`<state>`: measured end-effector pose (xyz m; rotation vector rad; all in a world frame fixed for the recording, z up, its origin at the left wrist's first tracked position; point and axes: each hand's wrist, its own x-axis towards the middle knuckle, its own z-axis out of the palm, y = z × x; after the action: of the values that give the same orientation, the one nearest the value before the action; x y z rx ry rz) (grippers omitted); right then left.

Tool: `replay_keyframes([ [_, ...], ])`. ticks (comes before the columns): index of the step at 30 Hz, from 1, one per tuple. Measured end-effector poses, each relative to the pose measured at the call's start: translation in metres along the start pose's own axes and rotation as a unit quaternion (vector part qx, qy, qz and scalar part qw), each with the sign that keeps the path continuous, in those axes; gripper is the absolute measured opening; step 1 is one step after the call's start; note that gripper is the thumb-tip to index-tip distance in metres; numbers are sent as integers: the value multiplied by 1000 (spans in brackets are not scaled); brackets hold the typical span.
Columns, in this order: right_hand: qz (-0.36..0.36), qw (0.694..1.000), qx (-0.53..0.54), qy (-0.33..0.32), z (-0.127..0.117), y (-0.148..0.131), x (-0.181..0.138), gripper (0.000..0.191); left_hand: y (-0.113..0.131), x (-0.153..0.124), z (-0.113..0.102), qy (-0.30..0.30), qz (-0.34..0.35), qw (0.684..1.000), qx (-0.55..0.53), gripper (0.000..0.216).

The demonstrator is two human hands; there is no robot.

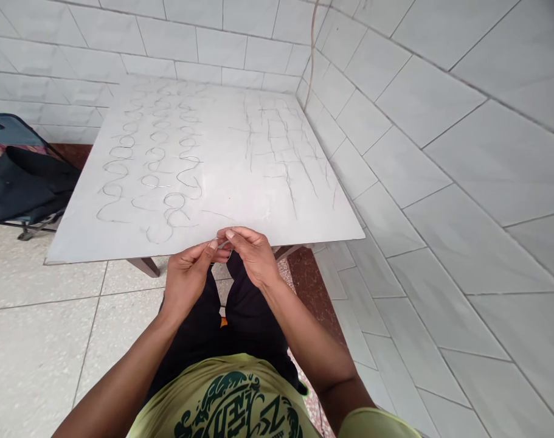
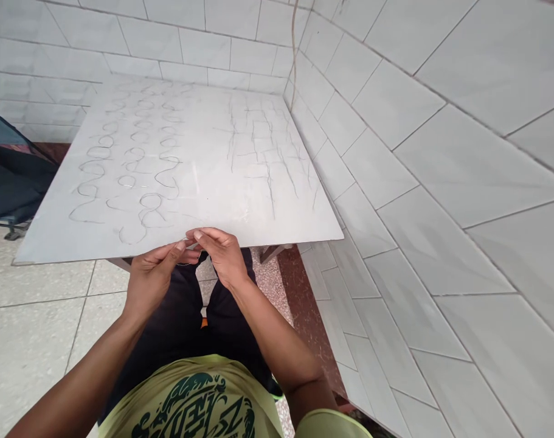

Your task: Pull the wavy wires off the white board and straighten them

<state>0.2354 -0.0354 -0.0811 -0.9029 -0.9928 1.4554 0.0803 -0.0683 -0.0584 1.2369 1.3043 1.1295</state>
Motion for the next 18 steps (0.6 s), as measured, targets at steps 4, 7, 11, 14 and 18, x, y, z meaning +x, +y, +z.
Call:
replay_keyframes([
  [4,-25,998,-52,-17,-2,-5,0,25,-2,-2,-9,-19,-15,999,35,41],
  [7,-43,988,-145,-38,-5,-18,-3,28,10,0,-24,49,47,994,87,51],
  [11,-52,954,-283,-84,-4,-33,-8,30,34,2,-39,16,123,970,211,64],
  [14,-74,917,-376,-112,-1,-36,-9,28,42,4,-41,-65,122,953,268,60],
  [18,-122,876,-448,-132,-2,-31,-7,26,33,8,-40,-106,131,940,296,50],
])
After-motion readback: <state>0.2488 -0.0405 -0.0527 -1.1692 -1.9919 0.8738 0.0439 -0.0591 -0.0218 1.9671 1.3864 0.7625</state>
